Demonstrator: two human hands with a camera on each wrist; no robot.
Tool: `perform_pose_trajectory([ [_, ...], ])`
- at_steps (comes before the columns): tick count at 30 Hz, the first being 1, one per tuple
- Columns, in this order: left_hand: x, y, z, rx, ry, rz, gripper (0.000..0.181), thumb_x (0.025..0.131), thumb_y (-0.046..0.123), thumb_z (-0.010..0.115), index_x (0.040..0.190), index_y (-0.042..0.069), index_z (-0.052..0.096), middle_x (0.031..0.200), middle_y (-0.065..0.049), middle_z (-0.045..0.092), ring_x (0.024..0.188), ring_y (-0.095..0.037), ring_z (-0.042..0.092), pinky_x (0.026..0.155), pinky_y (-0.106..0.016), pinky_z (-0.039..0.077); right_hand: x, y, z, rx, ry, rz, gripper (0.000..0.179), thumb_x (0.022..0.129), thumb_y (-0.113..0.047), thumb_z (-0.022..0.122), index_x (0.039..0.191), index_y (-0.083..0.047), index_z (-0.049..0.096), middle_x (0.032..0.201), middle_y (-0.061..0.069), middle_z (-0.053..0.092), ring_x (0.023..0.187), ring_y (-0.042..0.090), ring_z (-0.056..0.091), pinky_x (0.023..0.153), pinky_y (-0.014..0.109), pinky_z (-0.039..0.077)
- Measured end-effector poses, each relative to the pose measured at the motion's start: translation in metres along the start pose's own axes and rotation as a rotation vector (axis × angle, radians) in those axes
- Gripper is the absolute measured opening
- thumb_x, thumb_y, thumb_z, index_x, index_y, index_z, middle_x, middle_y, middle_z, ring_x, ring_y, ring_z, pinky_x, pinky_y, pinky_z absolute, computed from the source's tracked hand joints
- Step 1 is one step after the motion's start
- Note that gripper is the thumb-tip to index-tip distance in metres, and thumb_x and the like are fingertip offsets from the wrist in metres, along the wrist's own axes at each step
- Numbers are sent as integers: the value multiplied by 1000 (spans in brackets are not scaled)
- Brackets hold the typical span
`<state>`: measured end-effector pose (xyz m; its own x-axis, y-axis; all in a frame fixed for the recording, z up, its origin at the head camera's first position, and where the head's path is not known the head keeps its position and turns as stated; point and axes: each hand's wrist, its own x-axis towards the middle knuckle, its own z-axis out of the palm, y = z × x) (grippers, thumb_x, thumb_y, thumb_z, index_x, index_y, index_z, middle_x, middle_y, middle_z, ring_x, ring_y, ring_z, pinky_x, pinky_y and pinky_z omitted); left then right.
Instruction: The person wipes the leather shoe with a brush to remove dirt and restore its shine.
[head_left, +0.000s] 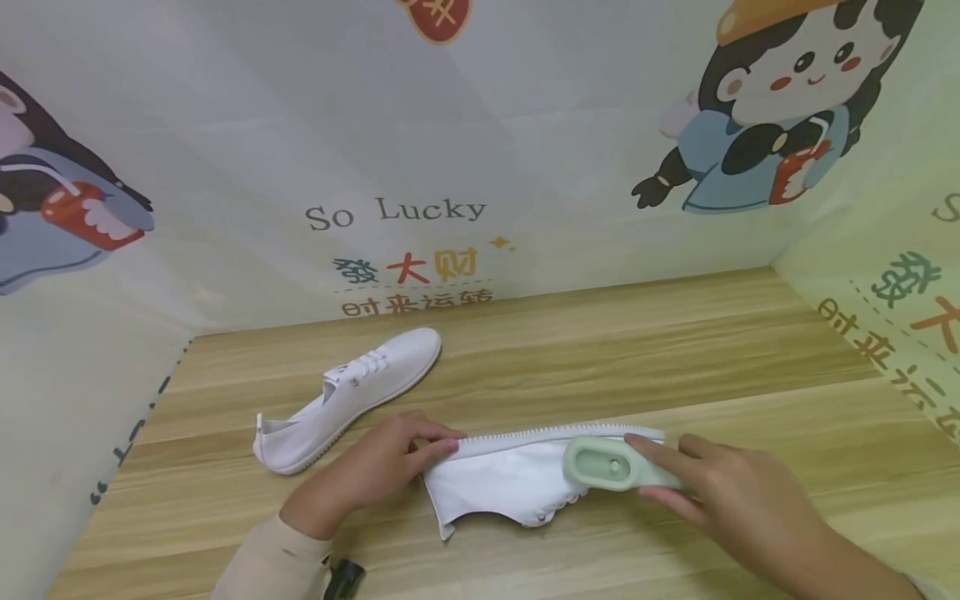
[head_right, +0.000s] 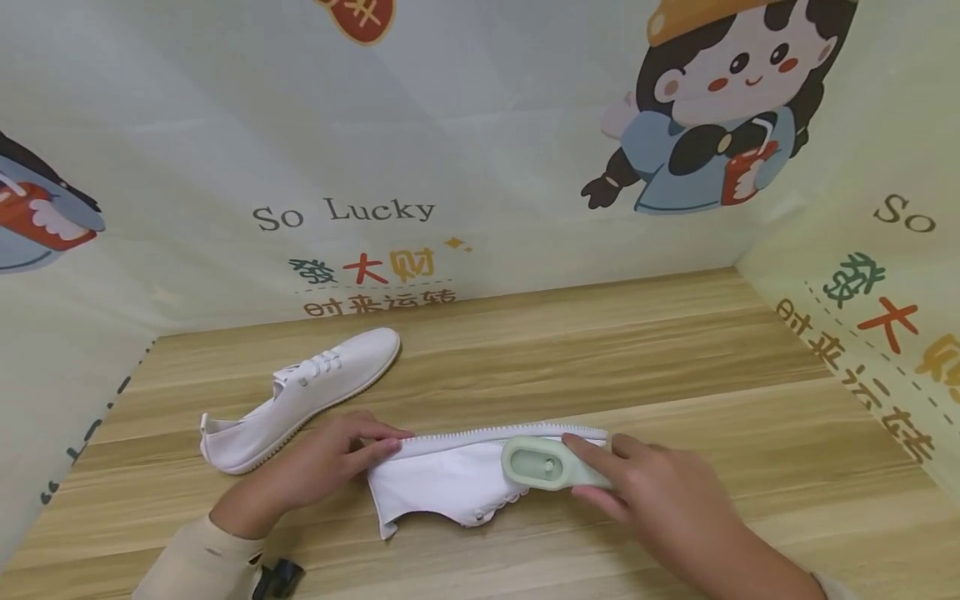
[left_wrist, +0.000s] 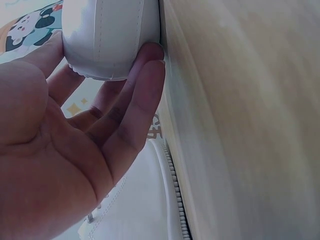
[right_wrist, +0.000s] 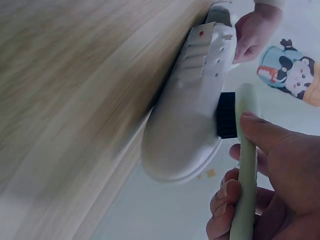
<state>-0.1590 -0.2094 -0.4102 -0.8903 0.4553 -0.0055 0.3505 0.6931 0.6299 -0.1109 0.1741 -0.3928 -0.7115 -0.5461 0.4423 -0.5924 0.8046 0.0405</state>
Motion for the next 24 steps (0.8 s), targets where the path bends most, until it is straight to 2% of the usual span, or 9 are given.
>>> perform_pose_trajectory([
  [5,0,1,0,-11,2,4,28,99,35,61,115,18,76,102,4,72,85,-4,57,73,-22,50,-10,13,-2,13,50,-5,47,87,-58,66,124,-29,71,70,-16,46,56,-6,28,46,17,28],
  [8,0,1,0,-23,-6,1,28,99,34,61,115,18,76,100,3,70,82,-5,56,71,-21,50,-16,19,-3,8,53,2,49,88,-60,62,124,-29,71,70,-17,45,56,-6,27,46,17,27],
  [15,-1,0,0,-18,3,-16,28,99,37,60,115,20,76,103,4,72,87,-5,58,74,-22,50,-24,29,-5,20,55,13,48,87,-58,65,124,-28,71,70,-18,45,56,-6,27,46,16,28],
  [24,0,0,3,-8,8,-8,28,99,36,61,115,19,76,103,4,72,88,-6,58,75,-22,50,-20,26,-3,15,43,15,47,86,-57,68,125,-32,70,71,-19,45,56,-7,25,46,16,25],
])
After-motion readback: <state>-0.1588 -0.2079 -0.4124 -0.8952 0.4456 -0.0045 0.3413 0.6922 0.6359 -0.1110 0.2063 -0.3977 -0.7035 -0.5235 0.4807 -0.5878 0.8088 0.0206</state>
